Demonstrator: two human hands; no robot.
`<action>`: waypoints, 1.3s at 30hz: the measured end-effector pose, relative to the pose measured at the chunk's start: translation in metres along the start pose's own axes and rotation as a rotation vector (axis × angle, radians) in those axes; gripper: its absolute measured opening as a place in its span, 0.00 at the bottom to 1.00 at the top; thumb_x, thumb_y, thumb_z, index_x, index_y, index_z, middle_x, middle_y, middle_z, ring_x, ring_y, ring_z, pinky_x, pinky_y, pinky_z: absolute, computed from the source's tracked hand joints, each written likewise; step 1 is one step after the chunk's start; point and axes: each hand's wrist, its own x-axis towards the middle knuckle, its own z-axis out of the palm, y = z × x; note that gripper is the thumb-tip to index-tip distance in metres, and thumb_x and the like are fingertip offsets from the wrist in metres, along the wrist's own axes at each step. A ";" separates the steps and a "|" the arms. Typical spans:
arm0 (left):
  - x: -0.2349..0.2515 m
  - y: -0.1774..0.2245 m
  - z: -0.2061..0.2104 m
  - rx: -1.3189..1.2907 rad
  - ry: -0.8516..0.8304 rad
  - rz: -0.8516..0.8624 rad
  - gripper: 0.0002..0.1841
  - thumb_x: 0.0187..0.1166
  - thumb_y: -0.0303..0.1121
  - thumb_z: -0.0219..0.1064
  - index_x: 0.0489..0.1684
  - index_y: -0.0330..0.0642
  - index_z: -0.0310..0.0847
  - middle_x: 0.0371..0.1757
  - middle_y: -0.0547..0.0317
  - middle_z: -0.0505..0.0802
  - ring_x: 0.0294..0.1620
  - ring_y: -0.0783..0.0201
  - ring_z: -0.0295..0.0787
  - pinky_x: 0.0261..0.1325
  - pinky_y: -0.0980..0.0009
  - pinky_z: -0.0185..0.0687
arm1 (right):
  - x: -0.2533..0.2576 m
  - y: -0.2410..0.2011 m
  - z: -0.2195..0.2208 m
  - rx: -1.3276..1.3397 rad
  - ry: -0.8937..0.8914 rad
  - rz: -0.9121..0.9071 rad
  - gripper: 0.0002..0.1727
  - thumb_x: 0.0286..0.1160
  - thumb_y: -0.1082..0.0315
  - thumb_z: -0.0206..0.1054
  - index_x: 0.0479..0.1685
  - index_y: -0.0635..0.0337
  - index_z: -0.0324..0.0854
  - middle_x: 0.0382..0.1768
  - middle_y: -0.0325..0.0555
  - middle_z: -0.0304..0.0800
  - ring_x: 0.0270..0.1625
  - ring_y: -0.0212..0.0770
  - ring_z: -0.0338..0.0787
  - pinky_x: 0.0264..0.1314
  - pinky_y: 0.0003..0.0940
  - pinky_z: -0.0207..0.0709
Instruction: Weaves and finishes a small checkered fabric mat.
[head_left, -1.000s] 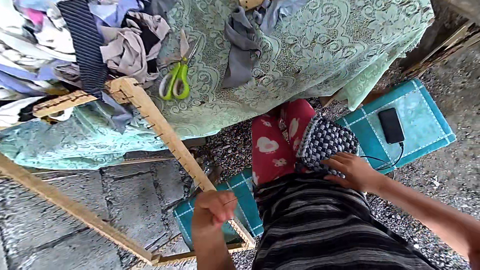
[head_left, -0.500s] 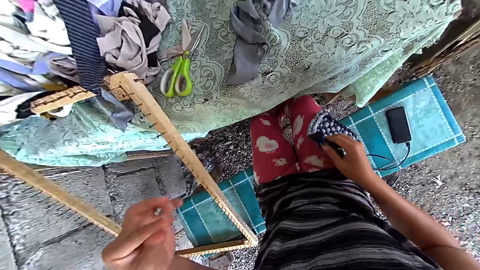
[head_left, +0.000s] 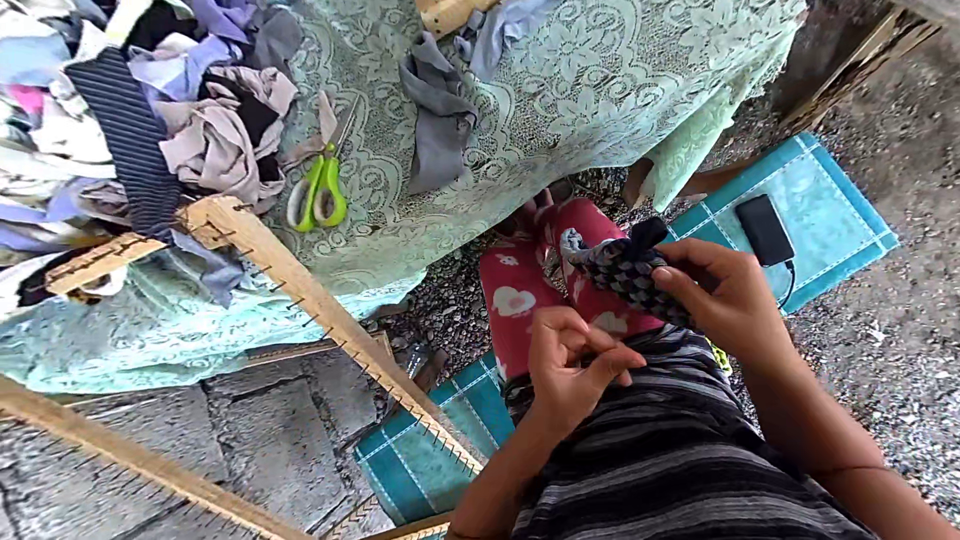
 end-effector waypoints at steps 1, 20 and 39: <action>0.001 0.001 0.000 0.064 -0.001 0.059 0.13 0.74 0.32 0.76 0.50 0.52 0.77 0.35 0.71 0.95 0.31 0.77 0.94 0.35 0.80 0.92 | 0.001 -0.001 0.000 0.003 0.000 0.002 0.10 0.81 0.69 0.65 0.52 0.65 0.86 0.37 0.36 0.91 0.36 0.19 0.88 0.41 0.15 0.84; 0.041 0.036 0.004 0.465 0.016 0.011 0.04 0.75 0.23 0.73 0.42 0.32 0.89 0.33 0.64 0.94 0.27 0.80 0.87 0.30 0.83 0.86 | 0.000 -0.009 0.020 -0.099 0.109 -0.114 0.11 0.77 0.67 0.70 0.48 0.67 0.87 0.38 0.43 0.87 0.38 0.24 0.84 0.41 0.14 0.78; 0.046 0.039 0.008 0.517 0.061 -0.161 0.03 0.74 0.21 0.68 0.35 0.40 0.83 0.20 0.71 0.86 0.14 0.82 0.78 0.16 0.86 0.76 | 0.000 -0.002 0.030 -0.172 0.151 -0.221 0.12 0.74 0.69 0.70 0.48 0.70 0.89 0.41 0.50 0.88 0.44 0.33 0.87 0.47 0.22 0.81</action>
